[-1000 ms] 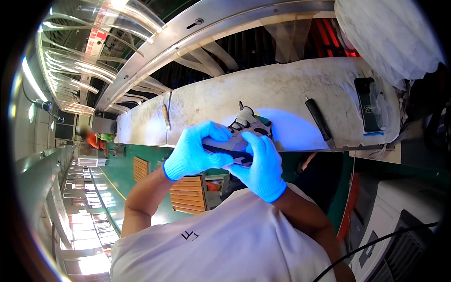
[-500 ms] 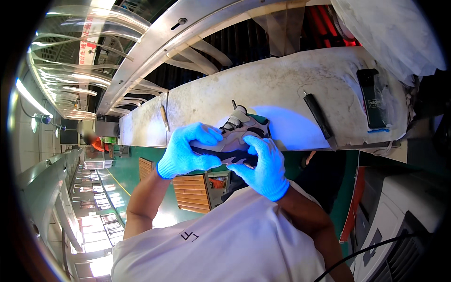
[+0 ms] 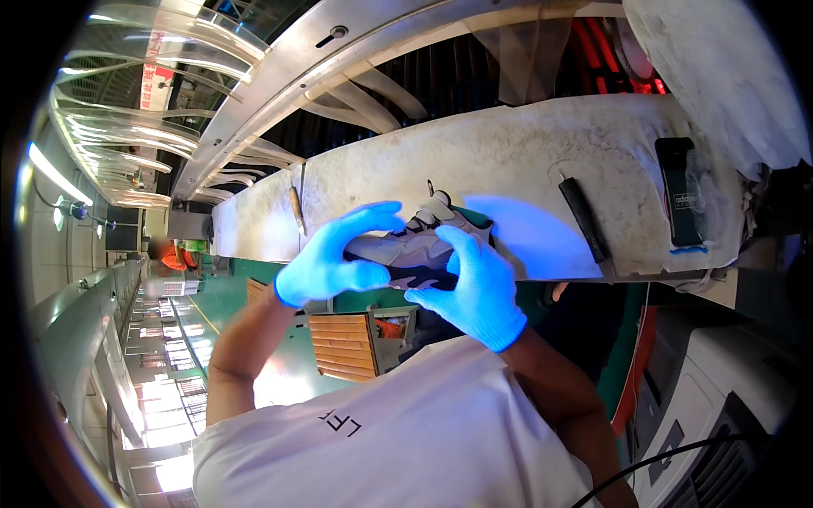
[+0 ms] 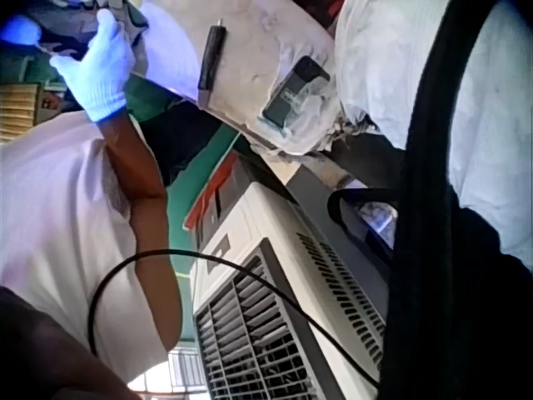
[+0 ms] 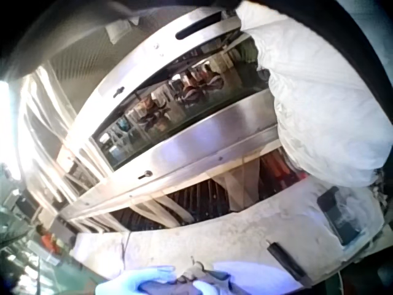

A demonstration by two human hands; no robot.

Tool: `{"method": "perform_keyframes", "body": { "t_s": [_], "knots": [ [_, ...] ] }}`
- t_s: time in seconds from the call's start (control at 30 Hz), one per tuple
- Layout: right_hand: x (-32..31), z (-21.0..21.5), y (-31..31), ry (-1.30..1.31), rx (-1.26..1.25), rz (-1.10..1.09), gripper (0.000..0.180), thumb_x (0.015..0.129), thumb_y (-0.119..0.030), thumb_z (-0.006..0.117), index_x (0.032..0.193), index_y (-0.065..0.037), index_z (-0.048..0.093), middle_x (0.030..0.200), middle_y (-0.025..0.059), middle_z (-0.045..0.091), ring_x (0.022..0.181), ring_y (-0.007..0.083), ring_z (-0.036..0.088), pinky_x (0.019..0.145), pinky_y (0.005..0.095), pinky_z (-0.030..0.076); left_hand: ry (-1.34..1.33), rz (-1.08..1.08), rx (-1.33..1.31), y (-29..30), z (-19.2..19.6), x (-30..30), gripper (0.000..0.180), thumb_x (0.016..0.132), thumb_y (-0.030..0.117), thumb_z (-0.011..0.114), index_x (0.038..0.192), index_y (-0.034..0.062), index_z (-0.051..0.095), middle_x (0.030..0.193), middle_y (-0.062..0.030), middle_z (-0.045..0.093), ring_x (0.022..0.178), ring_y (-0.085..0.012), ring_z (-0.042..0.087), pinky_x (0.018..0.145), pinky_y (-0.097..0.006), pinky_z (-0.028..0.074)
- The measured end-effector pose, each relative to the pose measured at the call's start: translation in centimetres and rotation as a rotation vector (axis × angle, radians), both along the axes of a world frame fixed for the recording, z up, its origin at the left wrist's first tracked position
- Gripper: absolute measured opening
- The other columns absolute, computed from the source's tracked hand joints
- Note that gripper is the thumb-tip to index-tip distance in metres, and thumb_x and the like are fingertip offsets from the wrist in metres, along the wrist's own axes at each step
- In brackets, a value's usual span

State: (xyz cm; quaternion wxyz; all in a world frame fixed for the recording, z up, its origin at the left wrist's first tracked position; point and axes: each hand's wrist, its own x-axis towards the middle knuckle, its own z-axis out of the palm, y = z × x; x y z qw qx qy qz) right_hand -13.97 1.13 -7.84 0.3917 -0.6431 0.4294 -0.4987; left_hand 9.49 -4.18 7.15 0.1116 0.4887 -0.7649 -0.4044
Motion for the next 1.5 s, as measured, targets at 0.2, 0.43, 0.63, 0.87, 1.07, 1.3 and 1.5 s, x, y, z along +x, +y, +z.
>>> {"method": "perform_keyframes", "body": {
  "t_s": [0.2,0.43,0.63,0.87,1.07,1.3,1.5],
  "knots": [
    [1.7,0.1,0.3,0.153,-0.071,-0.025,0.089,0.072,-0.041,0.103,0.144,-0.011,0.060,0.115,0.0102,0.071,0.095,0.0280,0.074,0.082,0.0455,0.061,-0.501,0.058,0.515,-3.1,-0.1,-3.3,0.081,0.087,0.054,0.090,0.141,-0.0028,0.072,0.128,-0.0195,0.080,0.109,-0.0285,0.079,0.096,-0.038,0.062],
    [1.3,0.5,0.6,0.130,-0.051,0.003,0.089,0.079,-0.043,0.100,0.148,-0.006,0.058,0.126,0.0190,0.071,0.112,0.0387,0.074,0.089,0.0511,0.063,-0.745,0.002,0.356,-3.7,0.8,-5.4,0.084,0.085,0.069,0.086,0.133,-0.0003,0.078,0.112,-0.0185,0.084,0.094,-0.0299,0.080,0.089,-0.040,0.062],
    [-1.8,0.0,2.5,-0.169,0.095,-0.085,0.095,0.073,-0.029,0.105,0.151,-0.005,0.058,0.115,0.0158,0.072,0.100,0.0295,0.074,0.086,0.0434,0.063,-0.309,-0.011,0.019,0.8,4.2,-5.0,0.083,0.074,0.037,0.106,0.142,-0.0001,0.074,0.141,-0.0198,0.076,0.127,-0.0317,0.075,0.112,-0.044,0.058],
    [-2.1,-2.2,3.1,-0.051,-0.027,-0.109,0.088,0.074,-0.025,0.103,0.147,-0.010,0.057,0.116,0.0134,0.065,0.103,0.0329,0.069,0.087,0.0471,0.060,-0.200,-0.245,-0.145,-0.1,2.6,-4.8,0.073,0.072,0.033,0.106,0.131,-0.0023,0.079,0.140,-0.0209,0.076,0.126,-0.0352,0.076,0.109,-0.044,0.060],
    [-2.5,-1.6,2.0,0.004,0.028,-0.100,0.090,0.071,-0.029,0.105,0.144,-0.010,0.058,0.116,0.0125,0.066,0.097,0.0302,0.069,0.084,0.0457,0.059,-0.210,-0.279,-0.059,-1.3,3.0,-4.4,0.070,0.074,0.034,0.107,0.129,-0.0014,0.080,0.141,-0.0223,0.075,0.127,-0.0362,0.076,0.109,-0.045,0.060],
    [-2.6,-1.8,0.1,0.023,0.140,0.050,0.091,0.071,-0.037,0.106,0.143,-0.011,0.056,0.120,0.0141,0.067,0.102,0.0330,0.070,0.085,0.0482,0.059,-0.147,-0.282,-0.035,-2.4,2.0,-3.0,0.074,0.072,0.034,0.107,0.132,0.0005,0.079,0.140,-0.0233,0.075,0.126,-0.0379,0.076,0.108,-0.044,0.060],
    [-0.7,-1.5,-0.7,0.120,0.032,0.013,0.090,0.068,-0.038,0.106,0.140,-0.012,0.058,0.116,0.0116,0.067,0.096,0.0296,0.071,0.083,0.0463,0.060,-0.193,-0.170,0.195,-3.2,1.2,-1.3,0.101,0.073,0.043,0.105,0.154,0.0002,0.063,0.143,-0.0234,0.074,0.125,-0.0346,0.075,0.111,-0.042,0.058]
  ]
}}
